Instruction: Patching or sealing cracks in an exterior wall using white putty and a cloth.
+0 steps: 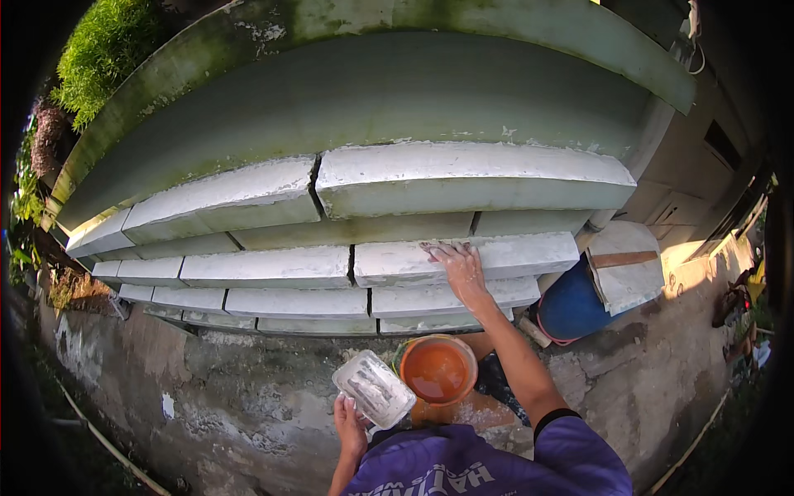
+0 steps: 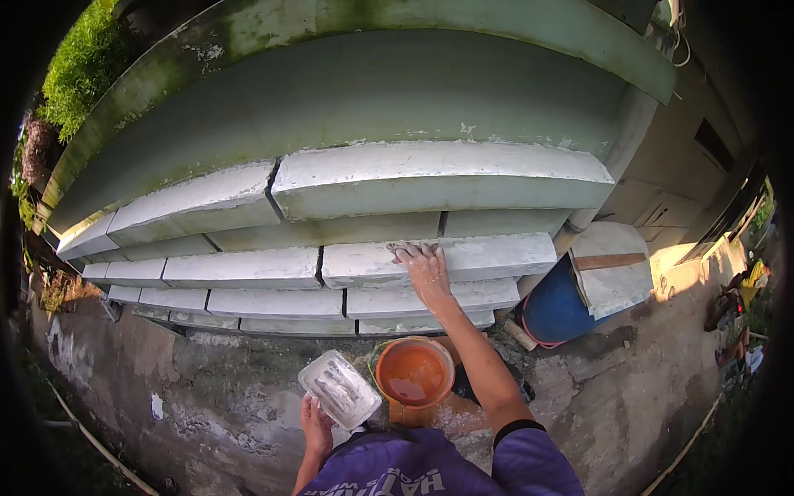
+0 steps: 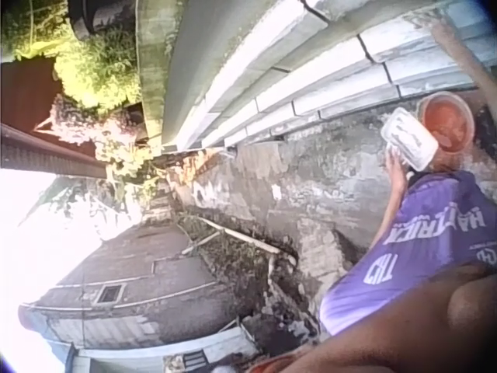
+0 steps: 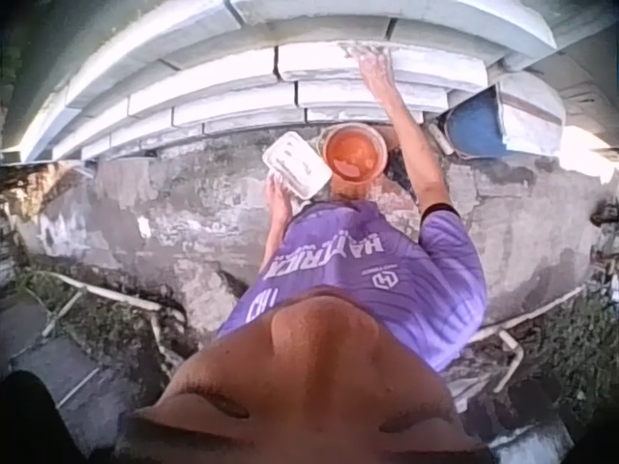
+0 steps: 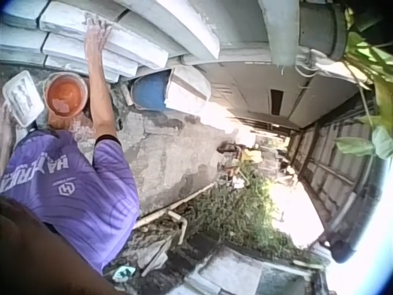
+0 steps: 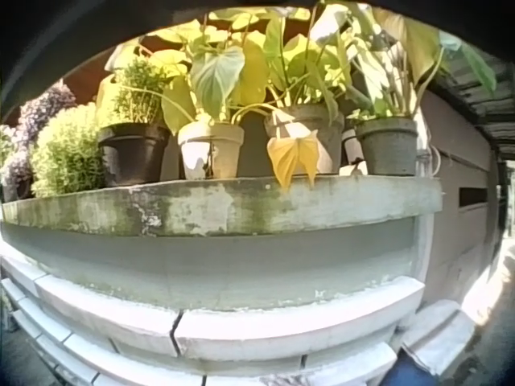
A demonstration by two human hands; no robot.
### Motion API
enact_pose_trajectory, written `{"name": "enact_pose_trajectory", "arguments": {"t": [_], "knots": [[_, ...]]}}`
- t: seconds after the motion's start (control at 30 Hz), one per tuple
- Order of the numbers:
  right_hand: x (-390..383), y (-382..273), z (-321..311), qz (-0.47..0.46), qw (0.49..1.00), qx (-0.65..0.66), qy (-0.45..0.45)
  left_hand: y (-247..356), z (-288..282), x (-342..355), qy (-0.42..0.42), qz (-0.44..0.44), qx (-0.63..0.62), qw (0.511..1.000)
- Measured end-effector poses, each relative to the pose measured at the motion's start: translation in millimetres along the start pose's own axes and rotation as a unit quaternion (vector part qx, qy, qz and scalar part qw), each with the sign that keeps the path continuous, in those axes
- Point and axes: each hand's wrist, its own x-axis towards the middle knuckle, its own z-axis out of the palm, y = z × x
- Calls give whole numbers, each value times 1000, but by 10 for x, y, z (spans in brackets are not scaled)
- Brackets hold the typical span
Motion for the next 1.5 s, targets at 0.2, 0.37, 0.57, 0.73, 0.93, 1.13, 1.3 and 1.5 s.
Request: {"name": "enact_pose_trajectory", "arguments": {"t": [0.2, 0.37, 0.57, 0.73, 0.93, 1.13, 1.3, 1.5], "knots": [[3, -229, -317, 0, 990, 16, -138, 19, -101, -5, 13, 17, -10, 1000], [67, -147, -49, -50, 998, 21, -13, 38, -83, -17, -12, 11, -13, 1000], [-288, -494, -141, -40, 995, 25, -87, 65, -131, -20, 9, 17, -16, 1000], [-51, -644, -300, -30, 997, 70, -28, 84, -130, -19, 3, 9, -25, 1000], [-197, -606, 89, -69, 997, -32, -20, 89, -167, 28, 17, 10, -18, 1000], [-186, -510, -429, -30, 996, 74, -49, 120, -171, 0, 3, 29, -40, 999], [-28, -36, -172, 4, 1000, -24, 4, 103, -113, -9, 6, 13, -33, 999], [-283, -205, -453, -15, 991, 48, -125, 106, -88, -3, 22, 20, -27, 999]]}}
